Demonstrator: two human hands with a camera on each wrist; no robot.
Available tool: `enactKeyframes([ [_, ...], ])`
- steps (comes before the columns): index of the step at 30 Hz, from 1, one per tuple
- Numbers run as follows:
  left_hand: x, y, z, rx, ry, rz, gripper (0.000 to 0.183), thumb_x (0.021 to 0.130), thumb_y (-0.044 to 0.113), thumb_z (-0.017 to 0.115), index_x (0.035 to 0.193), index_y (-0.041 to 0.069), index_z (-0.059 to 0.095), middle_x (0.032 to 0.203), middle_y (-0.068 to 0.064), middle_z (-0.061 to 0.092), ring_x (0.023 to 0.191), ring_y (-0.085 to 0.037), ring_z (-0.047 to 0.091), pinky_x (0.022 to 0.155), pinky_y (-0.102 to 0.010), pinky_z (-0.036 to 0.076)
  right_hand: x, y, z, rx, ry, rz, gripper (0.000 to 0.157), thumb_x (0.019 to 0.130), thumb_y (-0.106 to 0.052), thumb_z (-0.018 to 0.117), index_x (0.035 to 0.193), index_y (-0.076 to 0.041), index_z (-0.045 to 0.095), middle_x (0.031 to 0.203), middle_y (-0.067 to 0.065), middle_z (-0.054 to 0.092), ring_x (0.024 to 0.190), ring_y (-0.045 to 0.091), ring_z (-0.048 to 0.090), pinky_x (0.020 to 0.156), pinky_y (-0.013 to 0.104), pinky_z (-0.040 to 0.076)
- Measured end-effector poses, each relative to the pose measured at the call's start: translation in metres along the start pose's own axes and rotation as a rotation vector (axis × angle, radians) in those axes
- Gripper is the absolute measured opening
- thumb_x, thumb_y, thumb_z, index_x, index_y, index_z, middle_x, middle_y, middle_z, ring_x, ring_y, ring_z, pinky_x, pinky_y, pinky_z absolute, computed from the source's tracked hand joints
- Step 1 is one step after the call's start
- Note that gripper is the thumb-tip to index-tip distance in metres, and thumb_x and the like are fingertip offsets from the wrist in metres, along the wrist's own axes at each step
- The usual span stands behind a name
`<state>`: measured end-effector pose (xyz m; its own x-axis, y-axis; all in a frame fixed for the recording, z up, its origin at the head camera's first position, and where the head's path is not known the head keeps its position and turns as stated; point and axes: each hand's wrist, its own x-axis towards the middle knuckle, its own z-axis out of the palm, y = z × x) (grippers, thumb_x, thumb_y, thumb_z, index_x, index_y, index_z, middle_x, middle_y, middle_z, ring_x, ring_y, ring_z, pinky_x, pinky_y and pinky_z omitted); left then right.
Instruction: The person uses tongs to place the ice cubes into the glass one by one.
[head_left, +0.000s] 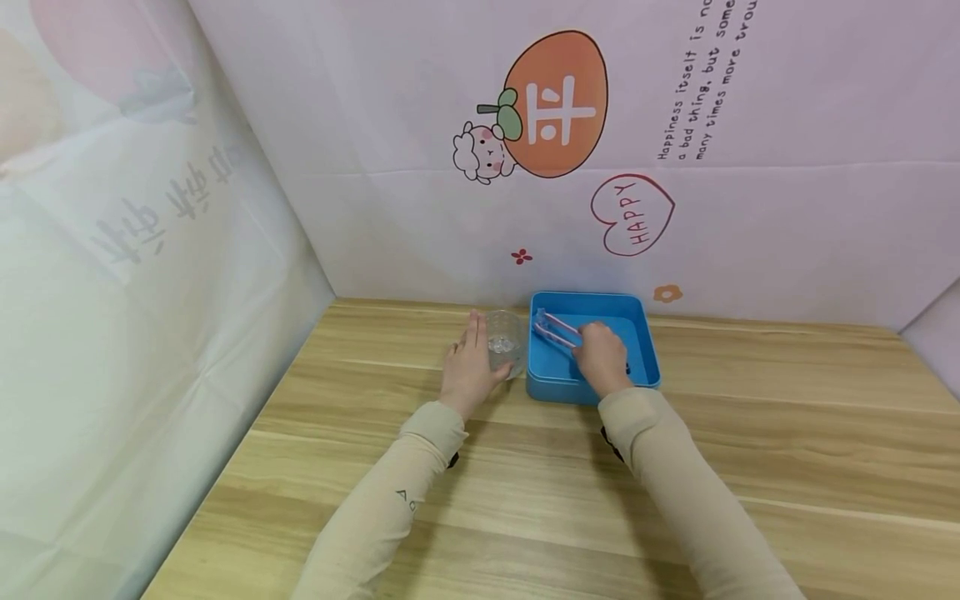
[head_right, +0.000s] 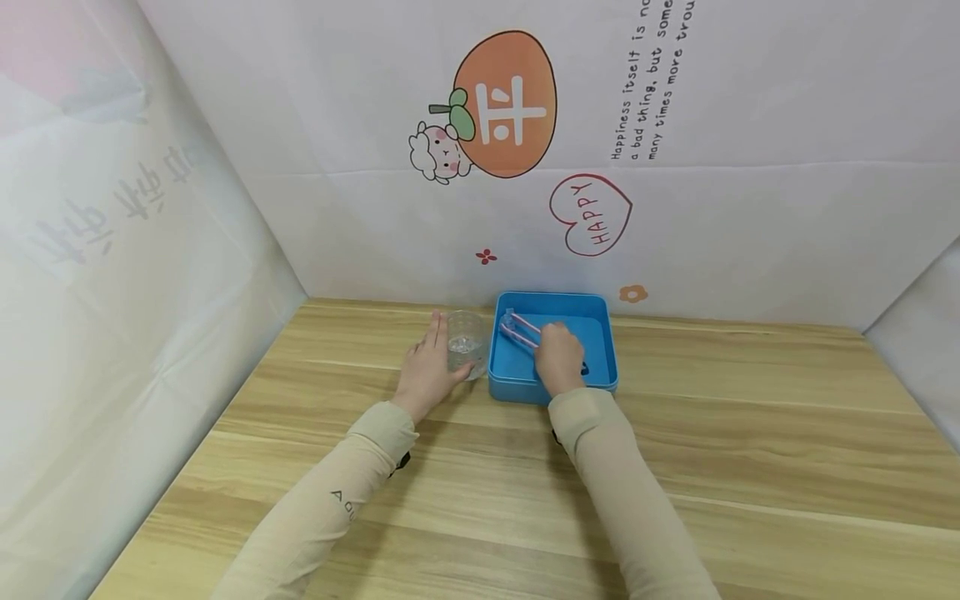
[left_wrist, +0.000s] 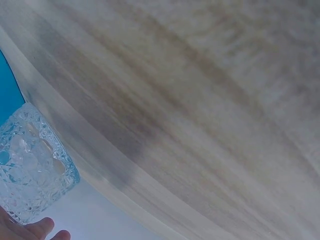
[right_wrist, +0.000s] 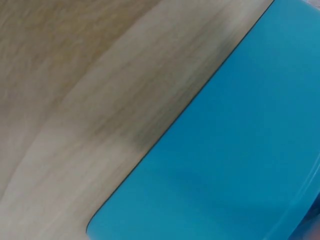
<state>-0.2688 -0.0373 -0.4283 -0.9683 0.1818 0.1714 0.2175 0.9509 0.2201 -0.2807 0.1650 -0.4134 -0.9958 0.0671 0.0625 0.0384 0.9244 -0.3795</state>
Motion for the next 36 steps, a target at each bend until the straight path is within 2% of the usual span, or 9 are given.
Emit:
enactKeyframes([
  [22, -0.001, 0.001, -0.002, 0.002, -0.005, -0.006, 0.094, 0.086, 0.049, 0.062, 0.151, 0.003, 0.013, 0.16, -0.011, 0.013, 0.133, -0.028, 0.046, 0.11, -0.043, 0.038, -0.001, 0.0, -0.001, 0.014, -0.012, 0.017, 0.035, 0.09, -0.012, 0.062, 0.122, 0.003, 0.061, 0.119, 0.023, 0.063, 0.101, 0.037, 0.063, 0.086, 0.049, 0.053],
  [29, -0.001, 0.001, 0.0, 0.02, -0.027, -0.018, 0.094, 0.087, 0.052, 0.06, 0.152, 0.005, 0.011, 0.161, -0.009, 0.01, 0.135, -0.026, 0.043, 0.112, -0.042, 0.036, -0.002, 0.004, -0.006, 0.033, -0.022, 0.041, 0.036, 0.091, -0.011, 0.062, 0.123, 0.003, 0.059, 0.121, 0.024, 0.061, 0.104, 0.037, 0.061, 0.089, 0.049, 0.052],
  [36, -0.003, 0.001, -0.002, 0.001, -0.022, -0.014, 0.093, 0.087, 0.05, 0.06, 0.152, 0.004, 0.01, 0.161, -0.01, 0.009, 0.136, -0.028, 0.042, 0.113, -0.043, 0.035, -0.006, 0.011, -0.014, 0.052, -0.005, -0.006, 0.035, 0.091, -0.01, 0.061, 0.122, 0.005, 0.06, 0.12, 0.026, 0.062, 0.101, 0.039, 0.062, 0.085, 0.049, 0.053],
])
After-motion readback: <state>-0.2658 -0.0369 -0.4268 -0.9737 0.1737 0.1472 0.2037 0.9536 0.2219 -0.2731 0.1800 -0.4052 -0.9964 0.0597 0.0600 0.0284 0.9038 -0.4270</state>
